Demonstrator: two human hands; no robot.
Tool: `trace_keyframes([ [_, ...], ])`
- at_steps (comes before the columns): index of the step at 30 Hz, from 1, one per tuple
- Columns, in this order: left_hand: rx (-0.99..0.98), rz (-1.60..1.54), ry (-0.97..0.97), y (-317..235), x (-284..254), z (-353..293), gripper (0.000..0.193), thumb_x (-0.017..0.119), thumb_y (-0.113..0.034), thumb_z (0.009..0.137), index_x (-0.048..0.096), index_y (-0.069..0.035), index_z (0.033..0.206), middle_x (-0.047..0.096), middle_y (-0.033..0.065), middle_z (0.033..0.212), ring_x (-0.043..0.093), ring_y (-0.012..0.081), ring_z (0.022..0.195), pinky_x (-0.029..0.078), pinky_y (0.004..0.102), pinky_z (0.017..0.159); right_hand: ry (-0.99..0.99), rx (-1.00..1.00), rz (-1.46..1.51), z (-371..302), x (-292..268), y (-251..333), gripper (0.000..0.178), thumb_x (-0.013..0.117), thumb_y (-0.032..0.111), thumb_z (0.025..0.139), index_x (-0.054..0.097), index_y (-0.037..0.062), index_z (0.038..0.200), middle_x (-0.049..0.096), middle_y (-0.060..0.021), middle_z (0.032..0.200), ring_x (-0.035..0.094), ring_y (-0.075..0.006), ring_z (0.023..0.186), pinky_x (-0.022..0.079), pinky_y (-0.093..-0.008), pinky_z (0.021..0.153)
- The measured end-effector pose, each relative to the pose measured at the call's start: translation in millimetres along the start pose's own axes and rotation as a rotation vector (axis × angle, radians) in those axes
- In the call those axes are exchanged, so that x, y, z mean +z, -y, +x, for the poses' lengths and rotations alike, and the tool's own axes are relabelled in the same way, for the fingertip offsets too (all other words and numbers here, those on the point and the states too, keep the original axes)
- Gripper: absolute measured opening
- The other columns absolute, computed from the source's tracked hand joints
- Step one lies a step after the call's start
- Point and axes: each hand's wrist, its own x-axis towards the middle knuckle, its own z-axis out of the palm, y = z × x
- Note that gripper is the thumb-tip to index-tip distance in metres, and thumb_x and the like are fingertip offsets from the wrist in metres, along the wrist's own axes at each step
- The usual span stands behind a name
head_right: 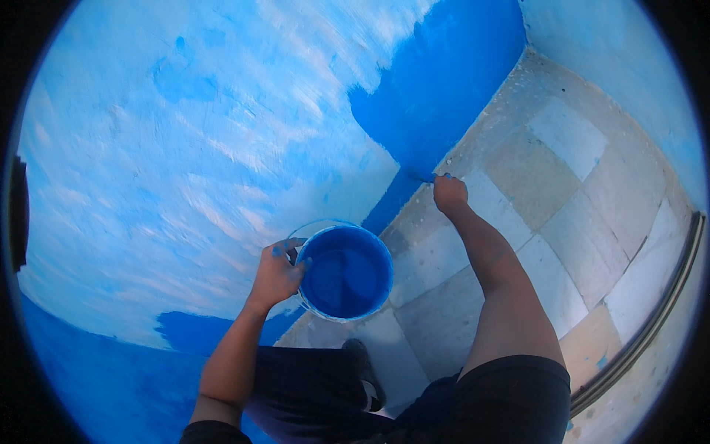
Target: The person paints the lower corner of a blue wall using a brush and a bucket of paint.
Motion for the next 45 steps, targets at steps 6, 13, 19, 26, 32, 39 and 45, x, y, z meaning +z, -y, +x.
trace_keyframes([
  [6,-0.147,-0.019,0.084,-5,-7,-5,0.033,0.071,-0.008,0.076,0.068,0.003,0.107,0.058,0.0129,0.069,0.059,0.0225,0.06,0.047,0.0372,0.058,-0.448,-0.198,0.017,19,-93,34,0.014,0.066,0.013,0.081,0.069,0.0113,0.095,0.067,-0.0107,0.087,0.067,-0.0299,0.084,0.054,-0.0428,0.067],
  [13,-0.039,-0.065,-0.003,-2,2,-7,0.033,0.067,-0.005,0.076,0.066,0.008,0.107,0.053,0.0111,0.057,0.049,0.0186,0.048,0.041,0.0352,0.051,-0.623,-0.157,0.27,-8,-172,93,0.022,0.059,0.009,0.085,0.066,0.0087,0.106,0.065,-0.0114,0.092,0.066,-0.0324,0.082,0.055,-0.0417,0.066],
  [19,-0.099,-0.131,0.005,-8,-3,-2,0.034,0.068,-0.006,0.077,0.066,0.008,0.108,0.053,0.0104,0.057,0.048,0.0177,0.049,0.04,0.0347,0.05,-0.212,-0.228,-0.03,-15,-36,44,0.02,0.056,0.009,0.086,0.065,0.0075,0.104,0.064,-0.0136,0.097,0.066,-0.0311,0.084,0.055,-0.0449,0.064],
  [26,-0.127,-0.172,-0.011,-5,-3,-6,0.034,0.069,-0.006,0.077,0.066,0.007,0.109,0.052,0.0082,0.057,0.048,0.0158,0.049,0.04,0.0339,0.05,-0.241,-0.328,-0.064,0,-108,71,0.016,0.057,0.01,0.086,0.065,0.0079,0.1,0.064,-0.0135,0.091,0.066,-0.0307,0.082,0.053,-0.0411,0.057],
  [32,-0.115,-0.105,0.003,-1,-2,-11,0.032,0.07,-0.006,0.076,0.068,0.005,0.106,0.054,0.0104,0.062,0.051,0.0187,0.053,0.044,0.0351,0.054,-0.75,-0.282,0.287,-19,-144,102,0.031,0.055,0.004,0.084,0.063,0.0084,0.114,0.061,-0.0135,0.093,0.064,-0.0367,0.079,0.053,-0.0442,0.063],
  [39,-0.134,-0.116,0.045,-7,-7,-6,0.031,0.072,-0.009,0.075,0.07,-0.001,0.105,0.055,0.0108,0.066,0.055,0.0204,0.059,0.046,0.0362,0.058,-0.117,-0.249,-0.012,-30,-50,59,0.028,0.055,0.007,0.085,0.063,0.0081,0.112,0.063,-0.0146,0.105,0.066,-0.0297,0.089,0.056,-0.043,0.069],
  [45,0.015,-0.081,0.014,-4,0,-1,0.033,0.068,-0.007,0.075,0.067,0.007,0.105,0.056,0.0136,0.06,0.054,0.0222,0.051,0.044,0.0362,0.053,-0.194,-0.36,-0.015,-15,-70,52,0.015,0.056,0.008,0.084,0.069,0.0091,0.092,0.066,-0.0133,0.089,0.066,-0.0301,0.085,0.054,-0.0446,0.066],
])
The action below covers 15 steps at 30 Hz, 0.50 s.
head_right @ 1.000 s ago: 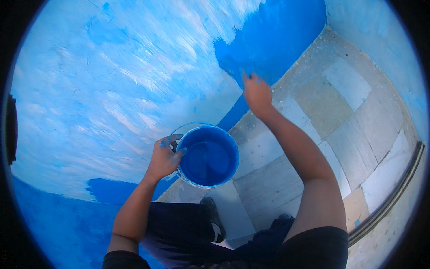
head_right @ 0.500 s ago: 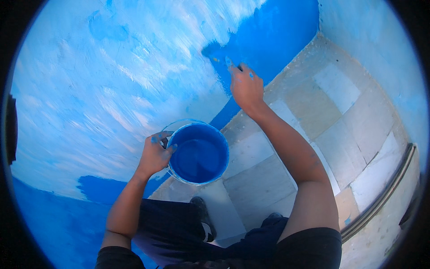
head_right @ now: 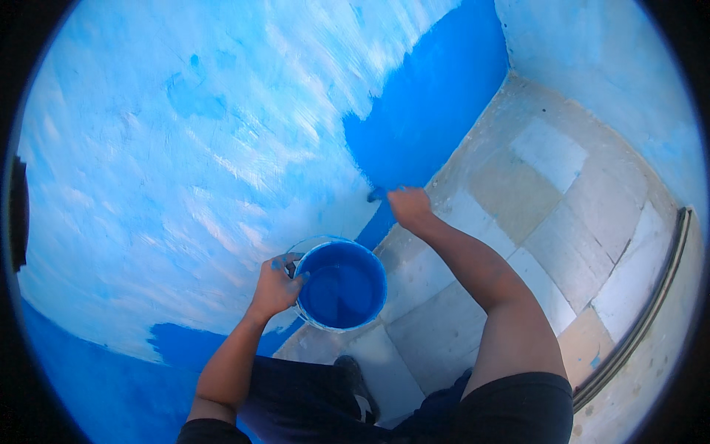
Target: The person paints the lower corner of a blue wall using a brush and a bucket of paint.
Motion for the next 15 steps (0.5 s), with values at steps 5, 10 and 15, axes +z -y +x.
trace_keyframes([
  [5,-0.121,0.034,0.036,-1,-9,-9,0.034,0.073,-0.008,0.074,0.069,0.002,0.106,0.057,0.0131,0.069,0.056,0.0217,0.059,0.047,0.0369,0.057,-0.392,0.085,0.226,24,-77,52,0.022,0.059,0.005,0.082,0.068,0.0108,0.1,0.063,-0.0131,0.089,0.066,-0.0309,0.083,0.053,-0.0423,0.06],
  [10,0.037,-0.027,-0.014,-1,2,0,0.034,0.067,-0.008,0.076,0.067,0.008,0.106,0.058,0.0159,0.063,0.056,0.0254,0.055,0.046,0.0379,0.056,-0.393,0.047,0.062,-4,-7,36,0.022,0.058,0.005,0.083,0.067,0.0095,0.102,0.062,-0.0126,0.093,0.066,-0.0322,0.084,0.054,-0.041,0.063],
  [15,-0.022,0.05,0.015,1,-1,-1,0.034,0.071,-0.008,0.075,0.068,0.005,0.106,0.058,0.0143,0.067,0.057,0.0238,0.059,0.047,0.0381,0.058,0.254,0.034,-0.044,-21,17,18,0.021,0.059,0.01,0.084,0.066,0.008,0.104,0.066,-0.0127,0.098,0.067,-0.0286,0.096,0.056,-0.0431,0.073],
])
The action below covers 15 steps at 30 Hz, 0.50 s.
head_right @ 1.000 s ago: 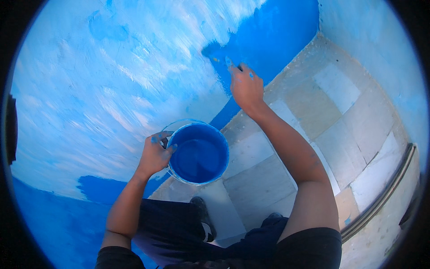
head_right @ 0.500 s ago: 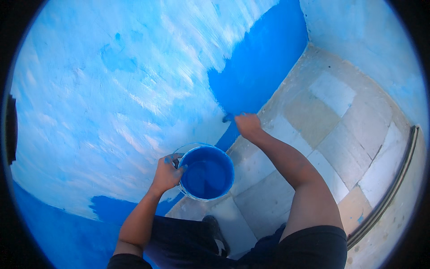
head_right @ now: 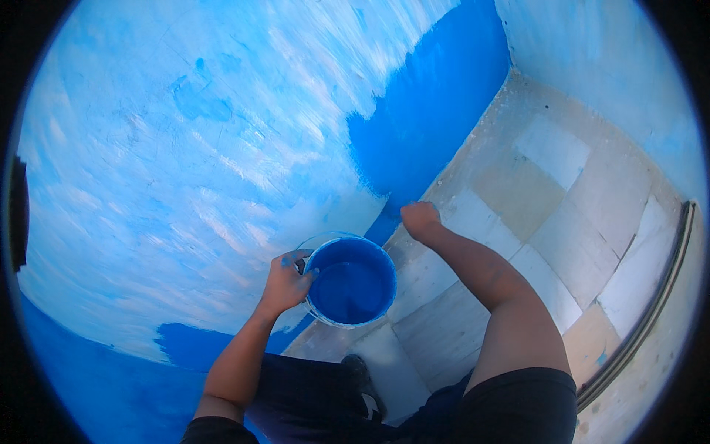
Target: The person paints the lower corner of a blue wall using a brush and a bucket of paint.
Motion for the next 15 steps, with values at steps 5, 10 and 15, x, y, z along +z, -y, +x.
trace_keyframes([
  [5,-0.065,-0.05,0.044,2,1,1,0.034,0.073,-0.009,0.075,0.069,0.003,0.106,0.059,0.0148,0.071,0.058,0.0228,0.064,0.047,0.0376,0.061,-0.229,-0.069,0.058,15,-49,3,0.017,0.059,0.009,0.085,0.068,0.0094,0.099,0.065,-0.013,0.091,0.067,-0.0308,0.086,0.054,-0.0445,0.066],
  [10,0.059,-0.022,-0.044,6,-5,-8,0.033,0.068,-0.007,0.076,0.067,0.007,0.105,0.056,0.0147,0.06,0.053,0.025,0.052,0.044,0.0384,0.054,-0.6,0.014,0.34,11,-103,29,0.022,0.058,0.008,0.085,0.068,0.0078,0.105,0.062,-0.0137,0.095,0.065,-0.032,0.086,0.054,-0.0444,0.065],
  [15,-0.001,-0.034,0.007,-1,0,2,0.033,0.073,-0.009,0.075,0.068,0.004,0.105,0.06,0.0156,0.073,0.058,0.0239,0.063,0.047,0.0373,0.06,-0.513,-0.015,0.182,5,-20,21,0.026,0.056,0.007,0.087,0.066,0.0066,0.111,0.062,-0.0146,0.103,0.065,-0.0344,0.088,0.055,-0.0439,0.069],
])
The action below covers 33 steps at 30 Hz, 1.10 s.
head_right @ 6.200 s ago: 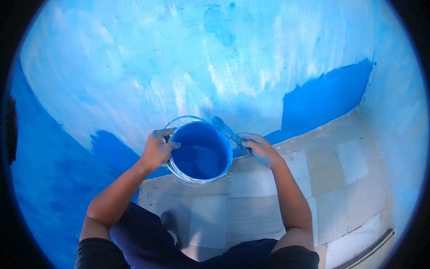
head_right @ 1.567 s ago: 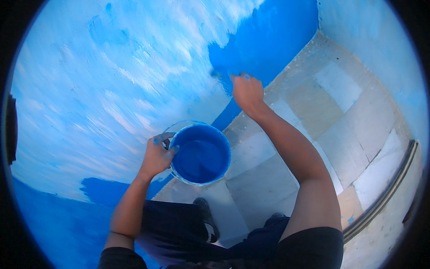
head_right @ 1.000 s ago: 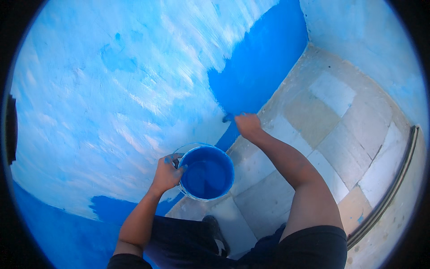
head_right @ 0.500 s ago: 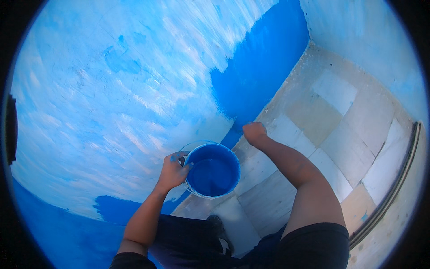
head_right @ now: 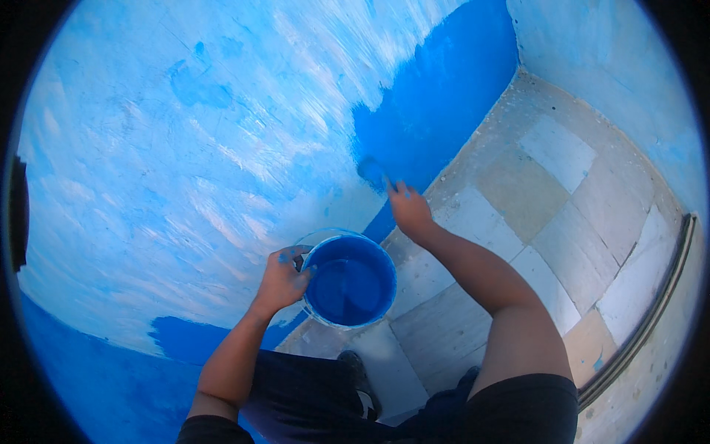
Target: The person paints the lower corner of a blue wall using a brush and a bucket of paint.
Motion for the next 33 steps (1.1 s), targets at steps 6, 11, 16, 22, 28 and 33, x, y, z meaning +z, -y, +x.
trace_keyframes([
  [6,0.021,0.011,-0.027,0,3,-1,0.032,0.072,-0.008,0.076,0.067,0.006,0.105,0.059,0.0149,0.071,0.057,0.0234,0.06,0.046,0.0371,0.058,0.501,0.041,-0.117,-15,14,-35,0.022,0.056,0.005,0.085,0.066,0.0088,0.104,0.064,-0.0174,0.103,0.064,-0.0348,0.094,0.054,-0.045,0.076],
  [11,-0.046,-0.003,-0.024,5,-2,-7,0.032,0.071,-0.008,0.077,0.067,0.006,0.105,0.059,0.0151,0.07,0.056,0.0231,0.059,0.046,0.0374,0.057,0.187,0.036,0.026,41,-46,3,0.026,0.058,0.008,0.086,0.066,0.011,0.11,0.064,-0.0177,0.097,0.063,-0.0379,0.089,0.052,-0.0478,0.076],
  [16,-0.01,-0.001,-0.014,-6,-6,-6,0.033,0.068,-0.004,0.076,0.066,0.008,0.107,0.063,0.0191,0.074,0.059,0.026,0.06,0.05,0.0388,0.06,-0.331,0.173,0.195,57,-57,-25,0.03,0.056,0.013,0.092,0.064,0.0126,0.12,0.065,-0.0167,0.1,0.063,-0.0382,0.092,0.052,-0.0474,0.076],
  [22,0.087,0.0,-0.04,-1,1,6,0.034,0.072,-0.009,0.077,0.067,0.006,0.106,0.06,0.0152,0.073,0.058,0.0225,0.062,0.048,0.0364,0.059,-0.259,0.334,0.094,65,-22,-111,0.027,0.055,0.013,0.093,0.064,0.0107,0.119,0.063,-0.016,0.111,0.063,-0.0379,0.097,0.053,-0.0465,0.082],
  [28,0.035,-0.01,-0.023,-10,3,14,0.033,0.071,-0.008,0.077,0.067,0.006,0.106,0.06,0.014,0.07,0.058,0.0216,0.061,0.047,0.0359,0.059,0.355,0.301,-0.215,52,-7,-122,0.025,0.055,0.012,0.091,0.064,0.0132,0.114,0.064,-0.0125,0.112,0.062,-0.0332,0.103,0.052,-0.0463,0.085],
  [33,0.043,-0.009,0.006,-10,5,16,0.031,0.069,-0.007,0.076,0.067,0.007,0.104,0.062,0.0187,0.072,0.059,0.0268,0.06,0.049,0.0384,0.06,-0.05,0.092,-0.28,105,-68,-120,0.035,0.056,0.012,0.089,0.062,0.018,0.122,0.064,-0.0125,0.114,0.061,-0.0333,0.103,0.052,-0.0462,0.083],
])
